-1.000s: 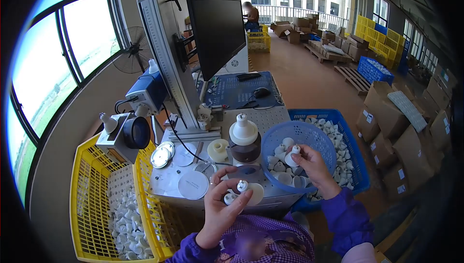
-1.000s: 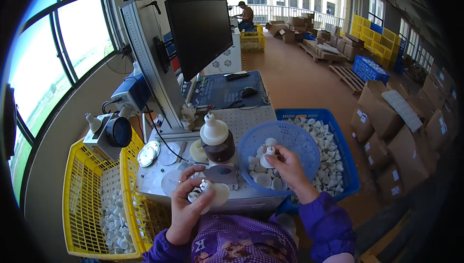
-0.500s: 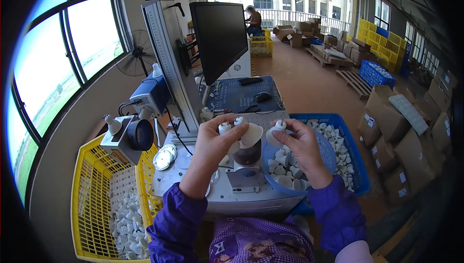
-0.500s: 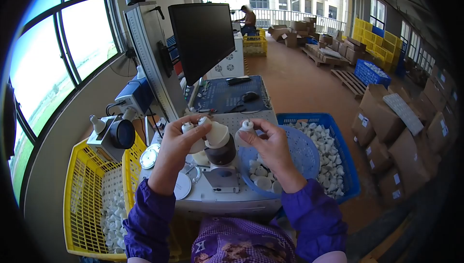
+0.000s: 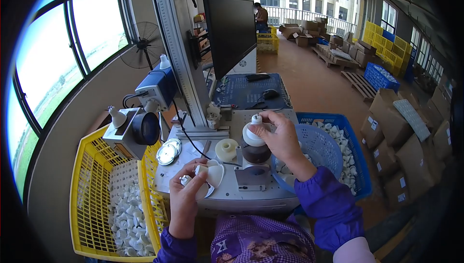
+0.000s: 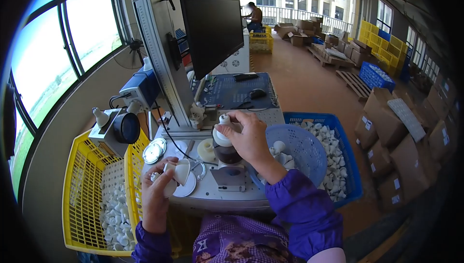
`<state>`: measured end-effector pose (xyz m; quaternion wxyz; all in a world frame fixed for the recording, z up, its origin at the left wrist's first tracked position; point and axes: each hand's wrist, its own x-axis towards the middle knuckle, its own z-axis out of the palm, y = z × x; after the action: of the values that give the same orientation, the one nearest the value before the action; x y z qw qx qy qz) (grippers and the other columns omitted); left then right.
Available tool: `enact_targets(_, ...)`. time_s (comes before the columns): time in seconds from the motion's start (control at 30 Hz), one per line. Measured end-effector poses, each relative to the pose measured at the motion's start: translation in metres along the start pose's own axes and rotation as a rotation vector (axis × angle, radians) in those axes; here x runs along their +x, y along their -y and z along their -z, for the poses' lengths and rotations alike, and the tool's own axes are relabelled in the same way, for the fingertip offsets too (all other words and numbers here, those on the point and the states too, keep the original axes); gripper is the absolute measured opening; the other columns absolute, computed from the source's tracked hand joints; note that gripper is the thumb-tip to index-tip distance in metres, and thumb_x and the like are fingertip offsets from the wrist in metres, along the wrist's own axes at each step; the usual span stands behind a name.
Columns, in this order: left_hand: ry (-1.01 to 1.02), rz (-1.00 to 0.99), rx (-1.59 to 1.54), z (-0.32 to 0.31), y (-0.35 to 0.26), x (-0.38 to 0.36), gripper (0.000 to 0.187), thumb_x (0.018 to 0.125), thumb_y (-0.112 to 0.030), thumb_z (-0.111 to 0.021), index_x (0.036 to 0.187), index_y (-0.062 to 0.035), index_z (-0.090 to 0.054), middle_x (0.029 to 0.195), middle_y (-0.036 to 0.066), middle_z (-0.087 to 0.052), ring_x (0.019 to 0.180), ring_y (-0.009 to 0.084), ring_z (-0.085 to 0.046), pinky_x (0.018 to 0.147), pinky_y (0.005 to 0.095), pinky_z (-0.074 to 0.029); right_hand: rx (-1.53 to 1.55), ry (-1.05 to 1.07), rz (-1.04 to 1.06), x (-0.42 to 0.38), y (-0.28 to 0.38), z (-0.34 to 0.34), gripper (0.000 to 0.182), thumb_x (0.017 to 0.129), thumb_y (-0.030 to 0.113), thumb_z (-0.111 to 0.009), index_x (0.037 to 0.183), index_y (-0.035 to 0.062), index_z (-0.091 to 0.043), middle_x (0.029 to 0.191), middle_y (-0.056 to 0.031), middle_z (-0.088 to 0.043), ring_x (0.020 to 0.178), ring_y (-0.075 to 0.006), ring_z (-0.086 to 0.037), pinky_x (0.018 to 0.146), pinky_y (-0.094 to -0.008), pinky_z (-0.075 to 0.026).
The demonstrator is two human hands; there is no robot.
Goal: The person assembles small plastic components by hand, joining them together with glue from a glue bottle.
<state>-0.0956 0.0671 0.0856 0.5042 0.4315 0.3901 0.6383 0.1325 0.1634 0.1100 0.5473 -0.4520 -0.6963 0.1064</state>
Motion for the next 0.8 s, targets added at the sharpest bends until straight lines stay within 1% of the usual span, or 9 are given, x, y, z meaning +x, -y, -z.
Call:
enact_targets(0.03,0.000,0.013,-0.013,0.002,0.005,-0.002,0.013,0.078,-0.004,-0.066,0.090,0.0014,-0.067,0.109,0.011,-0.060,0.099,0.0180,-0.056,0.085,0.0293,-0.044,-0.006,0.003,0.002,0.000,-0.001,-0.001,0.033,0.074,0.028,-0.076,0.094,0.0031,-0.067,0.085,-0.0131,-0.066,0.080,-0.0265,-0.063,0.073,-0.0368,-0.048)
enact_targets(0.1,0.004,0.040,-0.027,0.005,0.011,-0.009,0.013,0.078,-0.004,-0.066,0.089,0.0015,-0.067,0.109,0.011,-0.060,0.099,0.0182,-0.056,0.085,0.0296,-0.044,0.102,-0.020,-0.040,-0.002,-0.003,-0.004,0.032,0.074,0.028,-0.076,0.093,0.0041,-0.067,0.085,-0.0116,-0.066,0.080,-0.0254,-0.061,0.072,-0.0381,-0.047)
enact_targets(0.2,0.001,0.063,-0.049,0.004,0.015,-0.016,0.012,0.078,-0.003,-0.066,0.089,0.0013,-0.066,0.110,0.011,-0.060,0.099,0.0186,-0.056,0.084,0.0302,-0.045,0.003,-0.082,-0.026,-0.007,0.007,-0.006,0.032,0.074,0.028,-0.076,0.093,0.0040,-0.067,0.084,-0.0108,-0.066,0.082,-0.0246,-0.059,0.073,-0.0373,-0.046)
enact_targets(0.3,-0.026,0.143,-0.058,0.007,0.024,-0.021,0.013,0.077,-0.003,-0.066,0.089,0.0016,-0.067,0.111,0.011,-0.060,0.098,0.0182,-0.056,0.084,0.0297,-0.044,-0.012,-0.100,-0.024,-0.009,0.008,-0.008,0.032,0.075,0.028,-0.075,0.093,0.0038,-0.067,0.085,-0.0116,-0.065,0.084,-0.0243,-0.058,0.074,-0.0361,-0.047)
enact_targets(0.43,-0.052,0.188,-0.080,0.008,0.028,-0.028,0.013,0.077,-0.003,-0.066,0.089,0.0016,-0.067,0.112,0.011,-0.060,0.099,0.0179,-0.056,0.085,0.0292,-0.044,0.056,-0.092,-0.075,-0.010,0.007,-0.008,0.033,0.077,0.029,-0.074,0.095,0.0028,-0.066,0.086,-0.0121,-0.065,0.086,-0.0246,-0.058,0.076,-0.0347,-0.047)
enact_targets(0.53,-0.051,0.185,-0.093,0.008,0.033,-0.030,0.013,0.077,-0.003,-0.066,0.089,0.0015,-0.067,0.111,0.011,-0.060,0.099,0.0174,-0.056,0.086,0.0288,-0.043,0.096,-0.037,-0.071,-0.008,-0.003,-0.007,0.035,0.079,0.031,-0.073,0.098,0.0024,-0.065,0.090,-0.0118,-0.063,0.088,-0.0237,-0.058,0.078,-0.0339,-0.047)
enact_targets(0.6,-0.043,0.209,-0.115,0.008,0.034,-0.032,0.014,0.077,-0.003,-0.066,0.090,0.0017,-0.067,0.110,0.011,-0.061,0.099,0.0173,-0.056,0.086,0.0288,-0.043,0.249,0.058,-0.129,-0.007,-0.007,-0.005,0.038,0.080,0.033,-0.071,0.101,0.0024,-0.065,0.094,-0.0112,-0.062,0.090,-0.0229,-0.059,0.080,-0.0329,-0.047)
enact_targets(0.73,-0.047,0.225,-0.097,0.008,0.039,-0.035,0.015,0.077,-0.003,-0.065,0.091,0.0024,-0.067,0.109,0.011,-0.061,0.098,0.0172,-0.056,0.086,0.0286,-0.043,0.214,0.087,-0.104,-0.006,-0.010,-0.004,0.040,0.081,0.034,-0.071,0.105,0.0029,-0.064,0.096,-0.0109,-0.061,0.091,-0.0223,-0.058,0.081,-0.0327,-0.046)
enact_targets(0.8,-0.064,0.270,-0.110,0.006,0.039,-0.037,0.016,0.078,-0.003,-0.065,0.092,0.0035,-0.066,0.110,0.011,-0.061,0.098,0.0170,-0.057,0.086,0.0283,-0.043,0.179,0.100,-0.087,-0.007,-0.011,-0.003,0.039,0.081,0.034,-0.071,0.105,0.0034,-0.064,0.100,-0.0113,-0.061,0.095,-0.0210,-0.058,0.082,-0.0322,-0.046)
